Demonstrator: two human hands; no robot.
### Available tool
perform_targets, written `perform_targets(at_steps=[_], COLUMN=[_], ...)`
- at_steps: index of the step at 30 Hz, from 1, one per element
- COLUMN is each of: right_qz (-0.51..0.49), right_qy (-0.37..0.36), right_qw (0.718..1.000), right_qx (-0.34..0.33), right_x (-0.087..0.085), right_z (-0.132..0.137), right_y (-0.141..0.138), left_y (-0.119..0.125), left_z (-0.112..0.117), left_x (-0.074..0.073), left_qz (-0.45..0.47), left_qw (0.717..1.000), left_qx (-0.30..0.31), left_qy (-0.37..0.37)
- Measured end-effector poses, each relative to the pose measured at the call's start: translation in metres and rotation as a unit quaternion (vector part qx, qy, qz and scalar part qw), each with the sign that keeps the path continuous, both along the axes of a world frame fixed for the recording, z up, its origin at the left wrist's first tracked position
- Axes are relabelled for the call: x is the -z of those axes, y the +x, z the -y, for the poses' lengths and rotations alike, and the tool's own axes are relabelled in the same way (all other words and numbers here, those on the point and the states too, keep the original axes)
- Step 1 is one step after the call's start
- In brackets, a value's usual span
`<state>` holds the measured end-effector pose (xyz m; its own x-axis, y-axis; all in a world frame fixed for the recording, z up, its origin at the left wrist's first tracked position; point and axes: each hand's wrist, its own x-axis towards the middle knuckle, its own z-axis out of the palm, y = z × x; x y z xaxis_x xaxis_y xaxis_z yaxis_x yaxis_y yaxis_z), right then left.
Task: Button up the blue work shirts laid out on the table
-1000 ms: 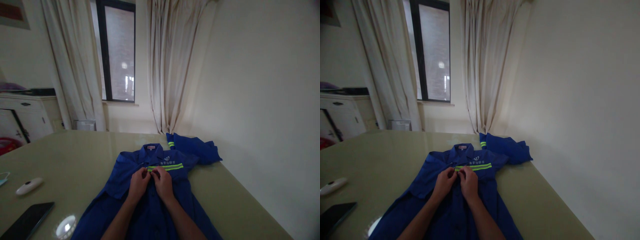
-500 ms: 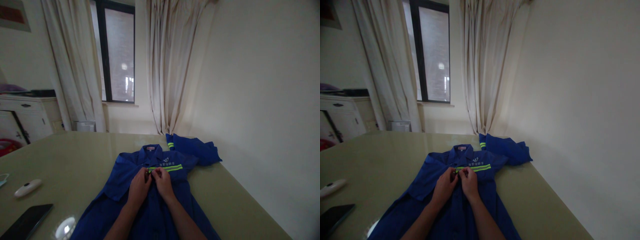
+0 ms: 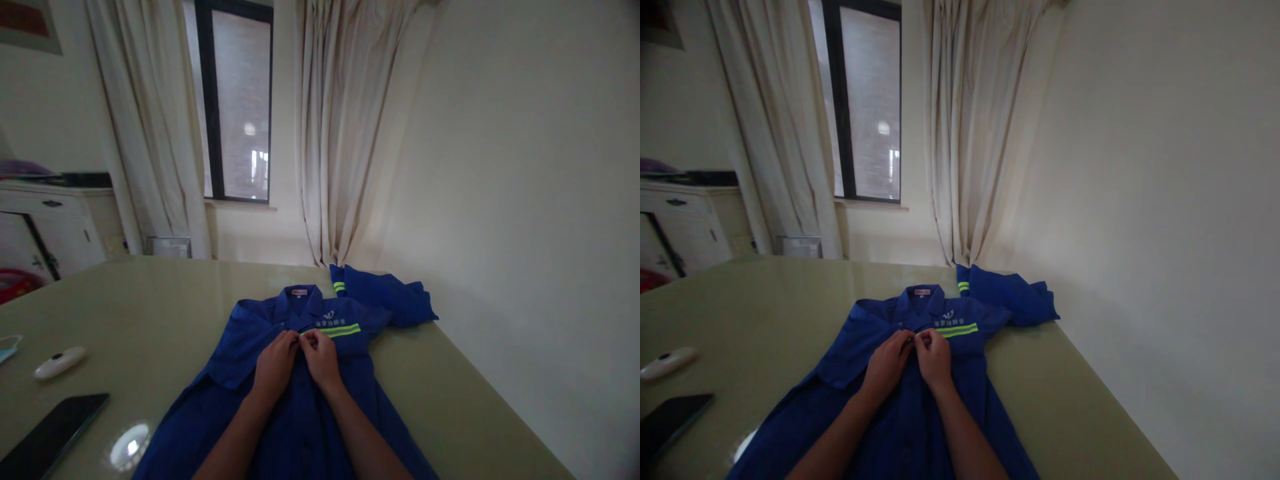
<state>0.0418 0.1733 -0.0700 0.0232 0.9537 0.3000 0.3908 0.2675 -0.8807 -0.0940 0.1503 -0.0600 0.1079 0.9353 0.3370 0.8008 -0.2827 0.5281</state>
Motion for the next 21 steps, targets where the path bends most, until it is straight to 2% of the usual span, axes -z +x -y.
perform_targets(at_steps=[5, 9, 12, 15, 18, 21], right_qz=[0.032, 0.1, 0.135, 0.152, 0.19, 0.212], right_qy=[0.014, 0.027, 0.032, 0.03, 0.019, 0.014], right_qw=[0.999, 0.994, 0.989, 0.987, 0.98, 0.976], right_qx=[0.007, 0.03, 0.047, 0.049, 0.047, 0.042], right_x=[-0.003, -0.006, -0.007, -0.007, -0.007, -0.007], right_z=[0.004, 0.006, 0.008, 0.009, 0.01, 0.01], right_y=[-0.002, -0.004, -0.005, -0.007, -0.007, -0.007], left_y=[0.002, -0.011, -0.044, -0.093, -0.141, -0.176], left_z=[-0.002, 0.002, 0.004, 0.002, -0.004, -0.008], left_x=[-0.003, -0.004, -0.002, -0.001, -0.006, -0.017], left_qz=[-0.044, -0.153, -0.225, -0.264, -0.271, -0.233], left_qw=[0.999, 0.988, 0.969, 0.95, 0.946, 0.949], left_qx=[-0.003, -0.014, -0.091, -0.168, -0.169, -0.188], left_qy=[-0.015, 0.018, 0.05, 0.009, -0.058, -0.101])
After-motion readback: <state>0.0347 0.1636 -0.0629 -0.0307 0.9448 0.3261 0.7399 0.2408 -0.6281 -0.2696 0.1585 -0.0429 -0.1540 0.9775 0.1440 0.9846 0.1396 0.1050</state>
